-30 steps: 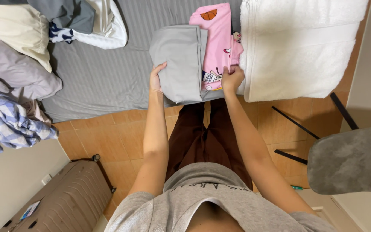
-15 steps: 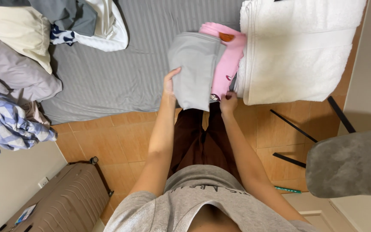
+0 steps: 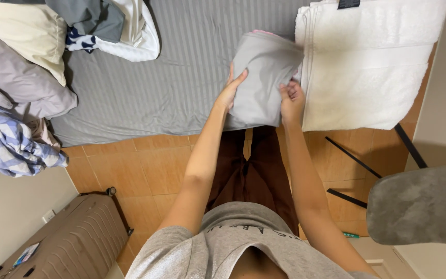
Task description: The person folds a pink t-shirt and a gray t-shirt by hand on a bed, then places them on a stack of white towels. The person then picks up the stack of folded clothes and towels and moves them to the side of the bed.
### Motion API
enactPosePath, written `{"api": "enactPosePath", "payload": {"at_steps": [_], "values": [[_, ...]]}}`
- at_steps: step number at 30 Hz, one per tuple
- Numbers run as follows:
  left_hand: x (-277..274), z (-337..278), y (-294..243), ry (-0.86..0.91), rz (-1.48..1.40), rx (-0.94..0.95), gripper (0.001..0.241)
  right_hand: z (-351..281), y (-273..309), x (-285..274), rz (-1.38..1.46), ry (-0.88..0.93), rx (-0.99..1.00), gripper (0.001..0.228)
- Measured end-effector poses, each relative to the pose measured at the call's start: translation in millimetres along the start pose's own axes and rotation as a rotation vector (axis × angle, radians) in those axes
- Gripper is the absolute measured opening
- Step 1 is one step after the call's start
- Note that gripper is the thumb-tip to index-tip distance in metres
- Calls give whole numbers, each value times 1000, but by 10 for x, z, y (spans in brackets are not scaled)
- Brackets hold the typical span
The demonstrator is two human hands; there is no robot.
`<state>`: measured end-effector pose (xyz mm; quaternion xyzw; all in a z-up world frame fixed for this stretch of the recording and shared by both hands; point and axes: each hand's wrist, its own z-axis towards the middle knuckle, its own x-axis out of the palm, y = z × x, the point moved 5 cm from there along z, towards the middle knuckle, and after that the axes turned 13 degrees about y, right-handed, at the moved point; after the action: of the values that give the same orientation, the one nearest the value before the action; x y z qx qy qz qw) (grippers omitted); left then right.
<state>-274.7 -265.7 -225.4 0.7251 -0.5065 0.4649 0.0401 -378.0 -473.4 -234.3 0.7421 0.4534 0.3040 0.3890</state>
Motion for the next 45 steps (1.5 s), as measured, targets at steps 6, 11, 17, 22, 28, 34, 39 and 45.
{"api": "enactPosePath", "payload": {"at_steps": [6, 11, 17, 22, 28, 34, 39, 45], "values": [[-219, 43, -117, -226, 1306, 360, 80, 41, -473, -20, -679, -241, 52, 33], [-49, -188, -318, -504, 1522, -14, 97, -106, 201, 491, -681, -141, 65, 100], [-649, 40, 188, -357, 1218, 207, 79, 162, -91, 518, -501, 10, -55, 100], [-351, -171, 236, -356, 1228, 387, 62, 121, 172, 647, -609, 91, -291, 79], [-44, -459, 188, -478, 1227, 540, 47, 99, 41, 374, -782, 114, -488, 76], [485, -569, -225, -746, 1332, 408, 69, 93, 812, 237, -779, 196, -274, 71], [1245, -436, -39, -558, 1441, 754, 57, 102, 1538, -773, -959, -289, -539, 77], [1803, 538, 1155, -183, 1312, 448, 72, 793, 1589, -2655, -975, -294, 112, 125]]}}
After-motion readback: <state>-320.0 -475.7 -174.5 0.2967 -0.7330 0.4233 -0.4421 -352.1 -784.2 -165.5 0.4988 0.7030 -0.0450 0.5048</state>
